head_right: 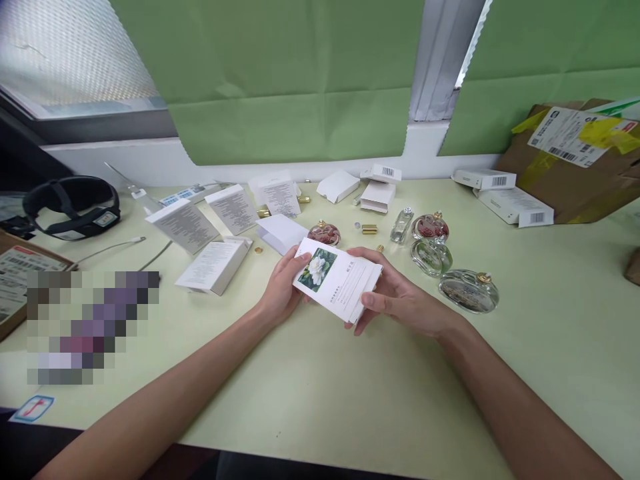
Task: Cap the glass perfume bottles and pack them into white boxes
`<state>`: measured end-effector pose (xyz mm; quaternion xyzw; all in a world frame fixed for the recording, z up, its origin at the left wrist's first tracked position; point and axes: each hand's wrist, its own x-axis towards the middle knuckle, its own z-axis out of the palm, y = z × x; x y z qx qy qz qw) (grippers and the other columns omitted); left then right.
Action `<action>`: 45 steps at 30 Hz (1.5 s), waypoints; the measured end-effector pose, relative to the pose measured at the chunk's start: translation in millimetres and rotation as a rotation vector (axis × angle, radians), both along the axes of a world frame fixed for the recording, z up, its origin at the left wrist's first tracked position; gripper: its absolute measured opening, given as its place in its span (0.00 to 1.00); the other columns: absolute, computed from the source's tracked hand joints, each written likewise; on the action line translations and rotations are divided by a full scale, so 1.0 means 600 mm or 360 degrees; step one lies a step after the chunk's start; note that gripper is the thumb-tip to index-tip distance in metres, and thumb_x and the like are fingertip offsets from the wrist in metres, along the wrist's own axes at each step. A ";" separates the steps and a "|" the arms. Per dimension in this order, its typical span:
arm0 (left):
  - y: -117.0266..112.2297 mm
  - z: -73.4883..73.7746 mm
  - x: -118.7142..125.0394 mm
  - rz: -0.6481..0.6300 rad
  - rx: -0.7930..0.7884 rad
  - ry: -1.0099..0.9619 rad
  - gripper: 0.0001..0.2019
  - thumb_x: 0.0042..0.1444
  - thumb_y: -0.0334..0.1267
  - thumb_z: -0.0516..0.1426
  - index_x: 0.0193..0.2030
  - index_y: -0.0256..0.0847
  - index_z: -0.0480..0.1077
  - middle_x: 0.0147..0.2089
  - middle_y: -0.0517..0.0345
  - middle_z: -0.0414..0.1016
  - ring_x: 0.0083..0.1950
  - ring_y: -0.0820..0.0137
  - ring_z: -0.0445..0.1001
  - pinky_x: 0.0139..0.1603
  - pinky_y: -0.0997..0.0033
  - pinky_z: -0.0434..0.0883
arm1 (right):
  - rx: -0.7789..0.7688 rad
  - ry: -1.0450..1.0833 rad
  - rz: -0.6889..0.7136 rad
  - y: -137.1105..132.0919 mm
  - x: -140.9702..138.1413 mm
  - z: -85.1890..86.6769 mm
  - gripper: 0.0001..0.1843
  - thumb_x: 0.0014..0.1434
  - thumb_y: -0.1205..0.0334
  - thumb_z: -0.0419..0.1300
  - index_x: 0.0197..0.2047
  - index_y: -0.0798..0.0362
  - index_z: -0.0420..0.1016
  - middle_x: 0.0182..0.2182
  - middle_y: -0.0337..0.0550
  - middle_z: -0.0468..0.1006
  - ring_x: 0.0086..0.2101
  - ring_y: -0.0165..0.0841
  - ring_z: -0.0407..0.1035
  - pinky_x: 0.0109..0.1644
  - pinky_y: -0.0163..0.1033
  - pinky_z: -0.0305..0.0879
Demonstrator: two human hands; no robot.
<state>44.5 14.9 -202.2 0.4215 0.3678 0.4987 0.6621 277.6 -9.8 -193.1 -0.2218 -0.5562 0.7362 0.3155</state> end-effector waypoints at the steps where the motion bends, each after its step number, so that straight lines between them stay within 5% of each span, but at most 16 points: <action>1: 0.000 0.000 0.000 -0.0006 -0.0002 0.0009 0.17 0.56 0.47 0.63 0.45 0.40 0.67 0.30 0.60 0.71 0.21 0.75 0.67 0.13 0.79 0.63 | 0.0004 0.0004 0.0023 0.000 0.001 0.000 0.36 0.65 0.58 0.61 0.68 0.31 0.47 0.47 0.42 0.76 0.39 0.41 0.79 0.41 0.53 0.78; 14: 0.002 -0.005 -0.002 0.0014 -0.0005 0.0106 0.17 0.55 0.48 0.64 0.45 0.41 0.66 0.30 0.61 0.72 0.23 0.74 0.69 0.13 0.80 0.61 | -0.0081 -0.0408 0.0128 -0.012 0.014 0.037 0.50 0.67 0.59 0.60 0.74 0.31 0.24 0.41 0.41 0.81 0.42 0.39 0.78 0.48 0.52 0.75; 20: 0.002 -0.007 -0.002 -0.0092 0.0011 0.0089 0.16 0.57 0.48 0.62 0.44 0.39 0.67 0.28 0.61 0.71 0.21 0.75 0.68 0.12 0.79 0.61 | 0.0039 -0.0293 0.0006 -0.010 0.004 0.022 0.46 0.61 0.62 0.66 0.73 0.29 0.45 0.63 0.43 0.66 0.53 0.39 0.70 0.50 0.43 0.74; 27: 0.005 -0.010 -0.004 -0.0169 0.0011 0.0012 0.15 0.60 0.49 0.59 0.43 0.38 0.68 0.28 0.61 0.70 0.20 0.77 0.66 0.14 0.80 0.60 | 0.0179 -0.0280 -0.0230 -0.003 -0.007 0.000 0.40 0.59 0.58 0.67 0.70 0.34 0.55 0.59 0.45 0.71 0.50 0.40 0.72 0.44 0.42 0.74; 36: 0.000 -0.004 -0.005 -0.0198 -0.0047 0.0093 0.17 0.56 0.51 0.62 0.40 0.38 0.70 0.29 0.58 0.73 0.24 0.73 0.71 0.20 0.77 0.66 | 0.0455 -0.0561 -0.0260 -0.013 -0.014 0.007 0.60 0.42 0.59 0.78 0.71 0.27 0.50 0.70 0.37 0.57 0.66 0.46 0.55 0.62 0.47 0.63; 45: 0.003 -0.005 -0.007 -0.0180 -0.0024 0.0054 0.15 0.57 0.49 0.61 0.43 0.40 0.69 0.33 0.58 0.73 0.33 0.69 0.73 0.39 0.68 0.72 | 0.0270 -0.0585 -0.0191 -0.010 -0.019 0.004 0.63 0.44 0.56 0.77 0.73 0.33 0.42 0.68 0.46 0.61 0.62 0.47 0.62 0.57 0.46 0.69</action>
